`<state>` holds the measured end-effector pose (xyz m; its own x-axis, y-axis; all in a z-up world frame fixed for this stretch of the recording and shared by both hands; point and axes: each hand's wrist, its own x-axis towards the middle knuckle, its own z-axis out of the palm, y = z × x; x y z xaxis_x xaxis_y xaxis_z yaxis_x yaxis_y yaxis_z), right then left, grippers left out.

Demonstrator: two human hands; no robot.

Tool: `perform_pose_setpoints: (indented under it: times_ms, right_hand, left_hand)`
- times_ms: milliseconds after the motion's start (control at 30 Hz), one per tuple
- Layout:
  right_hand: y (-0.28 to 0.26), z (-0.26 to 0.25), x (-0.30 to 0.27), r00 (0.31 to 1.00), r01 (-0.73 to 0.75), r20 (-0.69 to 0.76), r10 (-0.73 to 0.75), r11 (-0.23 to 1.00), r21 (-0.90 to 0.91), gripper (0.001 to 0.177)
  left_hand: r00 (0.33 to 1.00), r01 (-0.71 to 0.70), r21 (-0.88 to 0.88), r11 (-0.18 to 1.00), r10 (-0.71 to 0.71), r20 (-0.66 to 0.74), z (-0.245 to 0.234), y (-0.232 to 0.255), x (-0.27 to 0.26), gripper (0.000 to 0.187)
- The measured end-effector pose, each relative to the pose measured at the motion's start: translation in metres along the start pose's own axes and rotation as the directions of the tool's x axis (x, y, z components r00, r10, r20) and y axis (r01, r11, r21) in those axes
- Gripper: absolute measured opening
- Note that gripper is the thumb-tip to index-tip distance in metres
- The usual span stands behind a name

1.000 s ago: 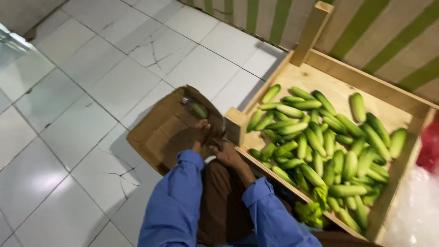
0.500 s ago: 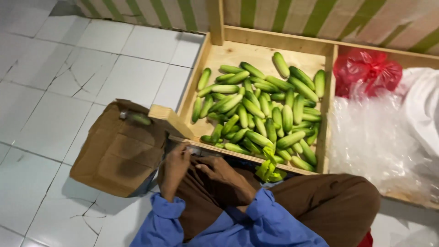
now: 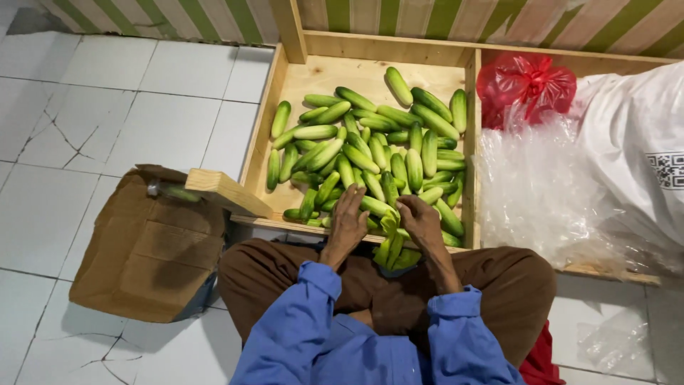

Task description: The person picks up cucumbers from a wooden tray and places them into plastic bags. They seal the bags by hand and place the packaged cucumbers into a cardboard box.

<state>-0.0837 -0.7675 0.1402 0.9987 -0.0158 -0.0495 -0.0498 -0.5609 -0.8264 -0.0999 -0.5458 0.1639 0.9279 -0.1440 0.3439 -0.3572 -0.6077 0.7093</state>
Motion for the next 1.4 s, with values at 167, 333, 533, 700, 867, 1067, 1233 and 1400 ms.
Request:
perform_pose_setpoints:
  times_ms: [167, 333, 533, 700, 867, 1067, 1233, 1400]
  right_hand:
    - [0.024, 0.039, 0.009, 0.981, 0.182, -0.041, -0.19, 0.972, -0.149, 0.042]
    - [0.016, 0.055, 0.0, 0.927, 0.312, -0.018, -0.374, 0.798, -0.515, 0.053]
    - [0.014, 0.058, -0.002, 0.936, 0.293, 0.059, -0.347, 0.675, -0.677, 0.081]
    - [0.029, 0.053, 0.0, 0.929, 0.267, -0.164, -0.331, 0.909, -0.32, 0.05]
    - [-0.002, 0.041, -0.012, 0.932, 0.281, -0.206, -0.298, 0.954, -0.11, 0.049]
    - [-0.035, 0.026, -0.069, 0.931, 0.28, -0.13, -0.34, 0.897, -0.341, 0.085]
    - [0.022, 0.061, -0.097, 0.898, 0.267, -0.005, -0.439, 0.555, -0.788, 0.056]
    - [0.046, 0.062, -0.086, 0.901, 0.313, -0.096, -0.423, 0.787, -0.532, 0.042]
  left_hand:
    - [0.994, -0.102, 0.181, 0.978, 0.092, 0.063, 0.052, -0.057, -0.012, 0.054]
    - [0.976, -0.204, 0.187, 0.961, 0.216, -0.043, 0.07, -0.088, -0.015, 0.052]
    - [0.997, -0.061, 0.125, 0.99, 0.055, 0.049, 0.053, -0.076, -0.007, 0.064]
    - [0.933, 0.341, -0.442, 0.83, -0.355, 0.053, 0.03, -0.041, 0.006, 0.066]
    - [0.892, 0.347, -0.814, 0.465, -0.431, 0.134, 0.027, -0.003, 0.01, 0.043]
    - [0.804, 0.353, -0.889, 0.293, -0.581, 0.128, 0.013, 0.02, 0.007, 0.035]
    - [0.751, 0.301, -0.942, 0.148, -0.646, 0.139, 0.018, 0.001, 0.005, 0.041]
    - [0.763, 0.289, -0.955, 0.064, -0.618, 0.19, 0.012, -0.002, 0.003, 0.086]
